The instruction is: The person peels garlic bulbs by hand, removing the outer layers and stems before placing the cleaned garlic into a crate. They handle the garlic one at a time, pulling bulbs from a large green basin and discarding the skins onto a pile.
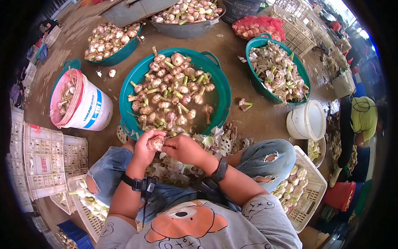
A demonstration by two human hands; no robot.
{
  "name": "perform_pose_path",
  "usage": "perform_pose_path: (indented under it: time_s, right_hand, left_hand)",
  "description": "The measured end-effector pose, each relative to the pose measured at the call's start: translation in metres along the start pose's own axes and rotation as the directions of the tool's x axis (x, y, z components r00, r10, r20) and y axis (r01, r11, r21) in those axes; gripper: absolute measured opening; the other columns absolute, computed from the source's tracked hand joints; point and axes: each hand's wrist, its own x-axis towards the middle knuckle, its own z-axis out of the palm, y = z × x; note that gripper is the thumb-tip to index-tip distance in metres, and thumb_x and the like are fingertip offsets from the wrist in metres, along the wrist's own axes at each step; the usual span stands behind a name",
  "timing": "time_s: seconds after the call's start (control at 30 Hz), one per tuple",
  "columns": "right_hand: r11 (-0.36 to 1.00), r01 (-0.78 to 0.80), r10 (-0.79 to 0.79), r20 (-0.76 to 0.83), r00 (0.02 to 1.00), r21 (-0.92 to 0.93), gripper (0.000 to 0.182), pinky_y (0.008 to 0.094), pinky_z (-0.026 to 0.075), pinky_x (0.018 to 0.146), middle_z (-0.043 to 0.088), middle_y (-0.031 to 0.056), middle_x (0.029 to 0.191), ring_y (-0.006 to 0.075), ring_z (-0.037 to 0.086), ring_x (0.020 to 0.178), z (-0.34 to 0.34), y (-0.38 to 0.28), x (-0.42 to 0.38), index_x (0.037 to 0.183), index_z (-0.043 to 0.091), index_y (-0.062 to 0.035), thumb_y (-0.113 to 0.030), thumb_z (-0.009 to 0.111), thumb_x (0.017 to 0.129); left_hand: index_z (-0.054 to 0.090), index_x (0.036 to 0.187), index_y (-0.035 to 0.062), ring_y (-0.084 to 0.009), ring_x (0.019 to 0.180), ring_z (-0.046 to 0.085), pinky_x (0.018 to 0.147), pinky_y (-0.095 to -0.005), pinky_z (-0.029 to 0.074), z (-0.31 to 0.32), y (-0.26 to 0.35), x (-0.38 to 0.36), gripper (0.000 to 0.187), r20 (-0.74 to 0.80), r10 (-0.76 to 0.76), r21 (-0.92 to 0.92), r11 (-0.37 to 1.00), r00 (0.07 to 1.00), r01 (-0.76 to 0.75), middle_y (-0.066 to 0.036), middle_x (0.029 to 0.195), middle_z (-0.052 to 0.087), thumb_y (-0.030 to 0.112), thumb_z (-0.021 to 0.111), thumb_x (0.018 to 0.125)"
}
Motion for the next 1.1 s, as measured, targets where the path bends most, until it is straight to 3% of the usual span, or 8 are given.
perform_pose_path:
  time_s: [0.13,0.27,0.33,0.43,0.53,0.73,0.8,1.1]
  right_hand:
    - [0.923,-0.037,-0.039,-0.188,0.981,-0.382,0.019,0.0416,0.046,0.056,0.057,0.0198,0.064,0.0360,0.055,0.059,0.018,-0.005,0.001,0.073,0.062,-0.0027,-0.021,0.058,0.074]
    - [0.943,-0.156,0.075,-0.268,0.960,-0.296,0.020,0.0380,0.046,0.053,0.057,0.0150,0.058,0.0269,0.056,0.051,0.029,0.008,0.006,0.074,0.063,-0.0026,-0.022,0.057,0.076]
    - [0.749,-0.413,0.452,0.057,0.890,0.518,0.021,0.0323,0.046,0.052,0.057,0.0087,0.057,0.0155,0.055,0.051,0.028,0.025,0.008,0.078,0.064,-0.0014,-0.020,0.056,0.079]
    - [0.604,-0.413,0.486,0.095,0.869,0.682,0.021,0.0270,0.045,0.053,0.056,0.0040,0.057,0.0077,0.051,0.054,0.019,0.015,0.001,0.080,0.064,-0.0003,-0.019,0.053,0.082]
    - [0.892,-0.200,0.252,-0.078,0.965,0.405,0.019,0.0283,0.045,0.055,0.058,0.0080,0.061,0.0147,0.053,0.053,0.017,0.015,-0.002,0.079,0.063,-0.0015,-0.016,0.053,0.083]
    - [0.953,-0.115,-0.039,-0.489,0.871,-0.281,0.016,0.0389,0.045,0.056,0.059,0.0150,0.066,0.0359,0.054,0.059,0.010,0.003,-0.007,0.075,0.060,-0.0004,-0.014,0.053,0.079]
    - [0.947,-0.119,-0.040,-0.479,0.877,-0.297,0.015,0.0394,0.045,0.057,0.059,0.0155,0.066,0.0359,0.055,0.060,0.006,0.002,-0.008,0.077,0.060,-0.0007,-0.014,0.054,0.078]
    - [0.984,-0.154,0.175,-0.318,0.932,0.089,0.015,0.0346,0.045,0.056,0.059,0.0178,0.069,0.0319,0.058,0.061,-0.005,0.008,-0.009,0.086,0.061,0.0000,-0.011,0.056,0.078]
  left_hand:
    - [0.060,0.089,-0.0046,-0.0147,0.068,0.058,0.063,-0.0267,0.045,0.004,-0.002,-0.001,0.036,-0.076,-0.059,-0.057,0.997,0.995,0.055,-0.009,0.079,0.061,0.027,0.042,0.089]
    - [0.060,0.089,-0.0040,-0.0146,0.069,0.057,0.063,-0.0269,0.045,0.000,-0.004,0.002,0.036,-0.150,-0.055,-0.075,0.996,0.987,0.044,-0.008,0.078,0.060,0.029,0.045,0.089]
    - [0.060,0.089,-0.0037,-0.0146,0.069,0.057,0.063,-0.0270,0.045,-0.001,-0.002,0.002,0.036,-0.147,-0.042,-0.058,0.998,0.988,0.034,-0.008,0.079,0.060,0.030,0.046,0.089]
    - [0.060,0.088,-0.0031,-0.0149,0.071,0.058,0.064,-0.0274,0.046,0.000,-0.002,0.002,0.039,-0.130,-0.061,-0.066,0.996,0.990,0.053,-0.009,0.080,0.061,0.034,0.048,0.089]
    - [0.060,0.088,-0.0021,-0.0159,0.074,0.059,0.067,-0.0278,0.047,-0.002,-0.004,0.002,0.039,-0.133,-0.003,-0.007,1.000,0.991,0.003,-0.010,0.082,0.061,0.035,0.050,0.088]
    - [0.052,0.112,-0.0026,-0.0129,0.087,0.057,0.076,-0.0257,0.046,0.004,-0.002,0.001,0.042,-0.069,0.067,0.130,0.990,0.995,-0.058,-0.008,0.102,0.059,0.028,0.058,0.085]
    - [0.044,0.122,-0.0030,-0.0102,0.090,0.055,0.077,-0.0232,0.045,0.008,-0.002,-0.003,0.049,0.033,0.087,0.503,0.860,0.996,-0.092,-0.005,0.108,0.056,0.018,0.063,0.082]
    - [0.045,0.121,-0.0029,-0.0058,0.072,0.053,0.058,-0.0201,0.045,0.013,0.000,-0.002,0.047,-0.015,0.027,0.485,0.874,1.000,-0.017,-0.003,0.094,0.058,0.010,0.062,0.079]
